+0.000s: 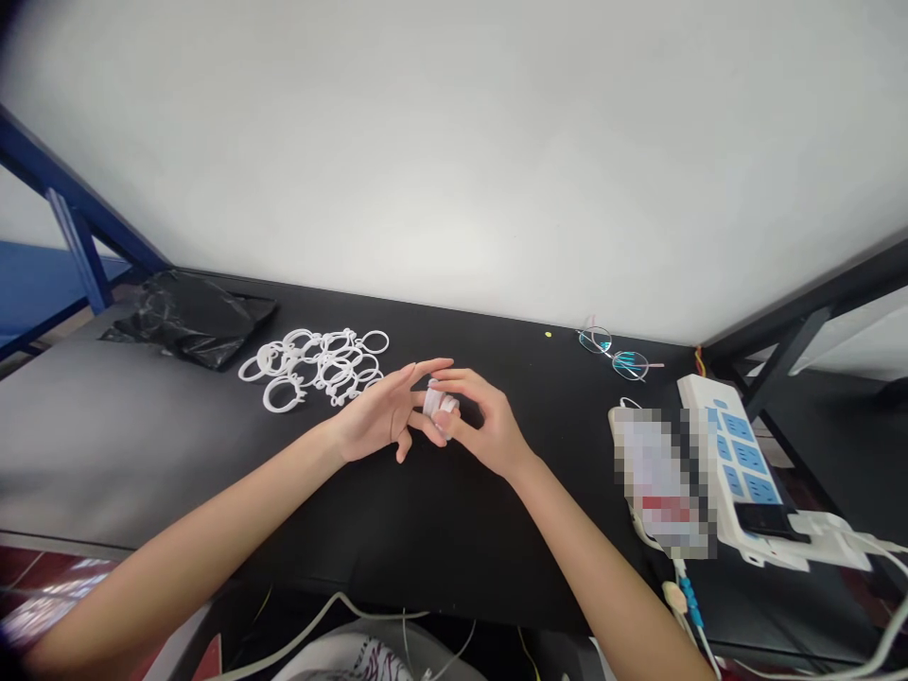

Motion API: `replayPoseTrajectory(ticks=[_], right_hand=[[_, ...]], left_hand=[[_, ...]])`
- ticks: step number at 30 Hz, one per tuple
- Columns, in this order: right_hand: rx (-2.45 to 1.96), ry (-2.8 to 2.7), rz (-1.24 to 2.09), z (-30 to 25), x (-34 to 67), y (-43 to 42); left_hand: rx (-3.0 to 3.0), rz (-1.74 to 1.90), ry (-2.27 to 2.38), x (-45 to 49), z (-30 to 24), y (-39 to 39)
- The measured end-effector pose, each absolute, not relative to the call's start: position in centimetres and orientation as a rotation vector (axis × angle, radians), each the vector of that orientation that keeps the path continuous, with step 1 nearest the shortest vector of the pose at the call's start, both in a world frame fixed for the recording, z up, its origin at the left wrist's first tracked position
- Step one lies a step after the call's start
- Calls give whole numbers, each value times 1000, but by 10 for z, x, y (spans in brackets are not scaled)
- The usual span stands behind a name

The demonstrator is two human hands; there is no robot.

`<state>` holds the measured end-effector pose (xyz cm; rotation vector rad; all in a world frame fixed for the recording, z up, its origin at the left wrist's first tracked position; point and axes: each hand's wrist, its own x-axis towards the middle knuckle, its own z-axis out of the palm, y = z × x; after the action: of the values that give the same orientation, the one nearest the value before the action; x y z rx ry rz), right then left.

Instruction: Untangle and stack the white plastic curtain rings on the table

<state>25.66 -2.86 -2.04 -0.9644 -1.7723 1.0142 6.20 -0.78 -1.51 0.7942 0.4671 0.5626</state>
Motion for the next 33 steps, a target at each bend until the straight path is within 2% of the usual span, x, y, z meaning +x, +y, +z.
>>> replayPoseTrajectory(ticks=[11,17,21,26,33], right_hand=[[-1167,-1592,1392,-27,260,-23],[-1235,-1463,1363,-23,262,-20],[-1224,-1253,1539,-20,263,-18],[-972,-1078,1811,-16,253,-27],[-956,-1064,1773,-13,248,-34]], left_hand=[[875,528,405,59,-14,-7],[939,531,375,62,-11,-9],[1255,701,450,64,-11,-16],[1724,818,474,72,-12,-32],[1886,860,364,80,-13,-39]])
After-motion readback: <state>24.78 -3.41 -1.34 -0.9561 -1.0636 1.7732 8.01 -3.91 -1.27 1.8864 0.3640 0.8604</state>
